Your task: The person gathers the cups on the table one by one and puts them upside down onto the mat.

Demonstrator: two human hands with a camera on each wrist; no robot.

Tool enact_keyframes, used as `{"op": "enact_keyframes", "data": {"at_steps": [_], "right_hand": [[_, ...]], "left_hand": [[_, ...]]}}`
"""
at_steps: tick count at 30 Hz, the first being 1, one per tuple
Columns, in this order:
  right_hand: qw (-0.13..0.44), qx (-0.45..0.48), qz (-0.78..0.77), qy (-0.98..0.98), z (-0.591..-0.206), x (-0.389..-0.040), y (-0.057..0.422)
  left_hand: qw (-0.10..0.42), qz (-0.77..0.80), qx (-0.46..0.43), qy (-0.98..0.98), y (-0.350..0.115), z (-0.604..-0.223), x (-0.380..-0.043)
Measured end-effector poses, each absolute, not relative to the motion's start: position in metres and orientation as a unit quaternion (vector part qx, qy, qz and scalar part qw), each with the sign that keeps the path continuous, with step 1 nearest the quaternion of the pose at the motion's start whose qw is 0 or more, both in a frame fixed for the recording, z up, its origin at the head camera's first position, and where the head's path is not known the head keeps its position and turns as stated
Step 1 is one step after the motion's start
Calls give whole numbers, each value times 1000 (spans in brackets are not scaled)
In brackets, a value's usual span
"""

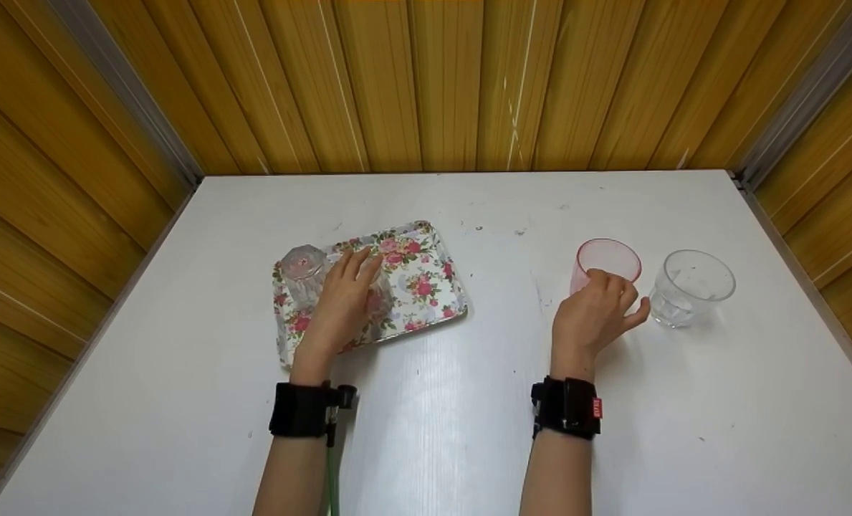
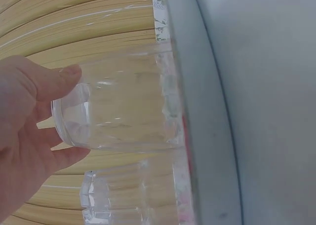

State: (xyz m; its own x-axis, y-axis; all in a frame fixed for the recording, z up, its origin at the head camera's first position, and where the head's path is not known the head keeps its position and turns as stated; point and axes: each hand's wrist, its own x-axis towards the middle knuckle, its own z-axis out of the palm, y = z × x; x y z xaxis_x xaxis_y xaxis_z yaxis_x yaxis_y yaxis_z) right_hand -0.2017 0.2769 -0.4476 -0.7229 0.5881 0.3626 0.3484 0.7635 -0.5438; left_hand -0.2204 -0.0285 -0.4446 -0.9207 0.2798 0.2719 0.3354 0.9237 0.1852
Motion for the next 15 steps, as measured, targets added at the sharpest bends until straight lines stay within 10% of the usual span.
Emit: {"op": "enact_keyframes", "data": {"at_steps": [15], "right_hand": [[273,-256,221,-901,-449,-202,277]], "left_hand": [[111,-139,-160,-971,-27,-447,-220]]}}
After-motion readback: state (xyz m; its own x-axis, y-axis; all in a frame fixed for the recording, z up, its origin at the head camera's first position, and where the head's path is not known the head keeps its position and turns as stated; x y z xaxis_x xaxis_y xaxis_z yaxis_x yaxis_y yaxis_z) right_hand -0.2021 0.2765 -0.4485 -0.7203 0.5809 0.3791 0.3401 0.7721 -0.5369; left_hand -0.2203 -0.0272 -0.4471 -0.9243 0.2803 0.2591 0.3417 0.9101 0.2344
